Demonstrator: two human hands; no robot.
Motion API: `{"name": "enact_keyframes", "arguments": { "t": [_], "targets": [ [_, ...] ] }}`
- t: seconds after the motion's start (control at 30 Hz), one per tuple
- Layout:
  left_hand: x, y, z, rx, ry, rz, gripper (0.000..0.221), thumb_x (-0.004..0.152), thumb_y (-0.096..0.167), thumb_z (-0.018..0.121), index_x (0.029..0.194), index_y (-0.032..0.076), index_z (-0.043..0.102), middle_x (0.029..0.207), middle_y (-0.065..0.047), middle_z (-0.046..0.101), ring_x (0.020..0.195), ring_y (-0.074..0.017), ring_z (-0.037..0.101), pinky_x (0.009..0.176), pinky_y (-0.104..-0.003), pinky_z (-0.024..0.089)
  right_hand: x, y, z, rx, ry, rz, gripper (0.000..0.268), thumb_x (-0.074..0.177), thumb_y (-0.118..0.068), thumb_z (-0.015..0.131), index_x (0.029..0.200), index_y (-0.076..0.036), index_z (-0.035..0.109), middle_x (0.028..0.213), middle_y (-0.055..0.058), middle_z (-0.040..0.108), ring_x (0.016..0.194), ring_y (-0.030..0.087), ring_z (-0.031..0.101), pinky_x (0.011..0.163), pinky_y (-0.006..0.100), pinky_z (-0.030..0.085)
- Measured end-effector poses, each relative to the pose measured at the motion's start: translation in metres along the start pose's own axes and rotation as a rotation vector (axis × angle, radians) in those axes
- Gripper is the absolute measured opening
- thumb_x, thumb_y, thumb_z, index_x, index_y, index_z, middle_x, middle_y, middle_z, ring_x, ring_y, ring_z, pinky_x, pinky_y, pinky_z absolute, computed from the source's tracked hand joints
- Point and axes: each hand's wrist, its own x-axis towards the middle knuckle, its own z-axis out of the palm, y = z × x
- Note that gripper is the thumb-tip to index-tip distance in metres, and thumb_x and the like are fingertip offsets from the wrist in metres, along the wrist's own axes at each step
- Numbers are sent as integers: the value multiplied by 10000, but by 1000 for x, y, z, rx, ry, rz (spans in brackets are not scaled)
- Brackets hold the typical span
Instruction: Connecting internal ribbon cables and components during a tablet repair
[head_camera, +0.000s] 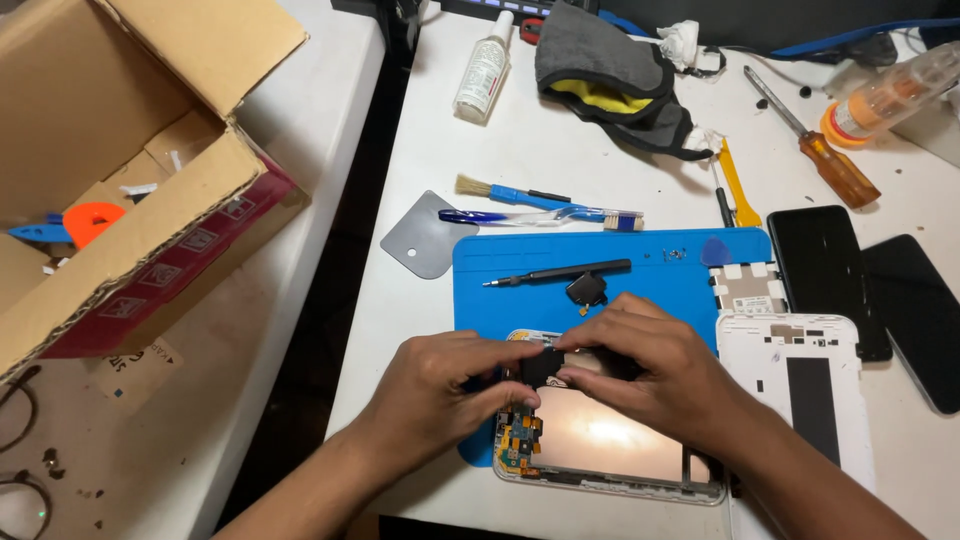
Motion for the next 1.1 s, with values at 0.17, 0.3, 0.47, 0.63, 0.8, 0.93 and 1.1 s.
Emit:
{"name": "enact_keyframes", "arguments": {
  "t": [0.17, 0.3, 0.47, 0.63, 0.8, 0.93, 1.1],
  "targets": [
    [2, 4, -3, 63, 0, 33, 364, 881, 187, 817, 1220, 114, 708, 1041, -50, 738, 793, -179, 692, 660, -298, 563, 0, 3, 2, -6, 12, 31, 187, 860, -169, 799, 1028, -101, 754, 879, -7, 769, 753, 166, 599, 681, 295, 496],
    [2, -6, -10, 51, -22, -7, 335, 903, 183, 781, 1219, 86, 722, 1167, -110, 652, 1058, -239, 693, 834, -315, 598, 1, 0, 3, -6, 18, 78, 140, 858, -111, 792, 993, -118, 757, 853, 3, 753, 750, 164, 597, 653, 297, 472],
    [5, -2, -15, 24, -73, -56, 304, 925, 171, 747, 1222, 106, 720, 1106, -81, 690, 829, -172, 697, 657, -275, 585, 3, 0, 4, -1, 35, 92, 120, 843, -104, 805, 957, -105, 765, 777, 5, 736, 714, 151, 591, 633, 285, 463],
    [4, 4, -14, 24, -91, -63, 378, 924, 118, 724, 1298, 122, 670, 1273, -87, 682, 817, -163, 720, 635, -261, 621, 2, -2, 4, -18, 52, 67, 112, 835, -103, 817, 929, -97, 757, 816, 17, 755, 705, 161, 591, 620, 286, 467],
    [3, 3, -10, 33, -43, -88, 339, 925, 161, 743, 1260, 134, 701, 1216, -43, 685, 764, -142, 678, 650, -267, 590, 1, -1, 0, 60, 32, 32, 136, 828, -78, 813, 958, -98, 779, 876, 33, 794, 785, 171, 663, 702, 293, 522],
    [1, 4, -9, 18, -43, -61, 406, 885, 225, 802, 1272, 182, 689, 1280, -34, 669, 787, -125, 698, 675, -263, 593, 0, -3, 0, 105, 25, -30, 141, 833, -74, 807, 971, -84, 778, 879, 22, 788, 805, 160, 687, 723, 281, 528],
    [2, 8, -10, -170, 33, -19, 315, 912, 38, 754, 1221, 64, 703, 1255, -112, 665, 1001, -168, 709, 808, -229, 635, 1, -7, 3, 79, 38, -106, 174, 822, -94, 837, 986, -104, 779, 914, -34, 776, 797, 171, 626, 713, 266, 526]
  ]
}}
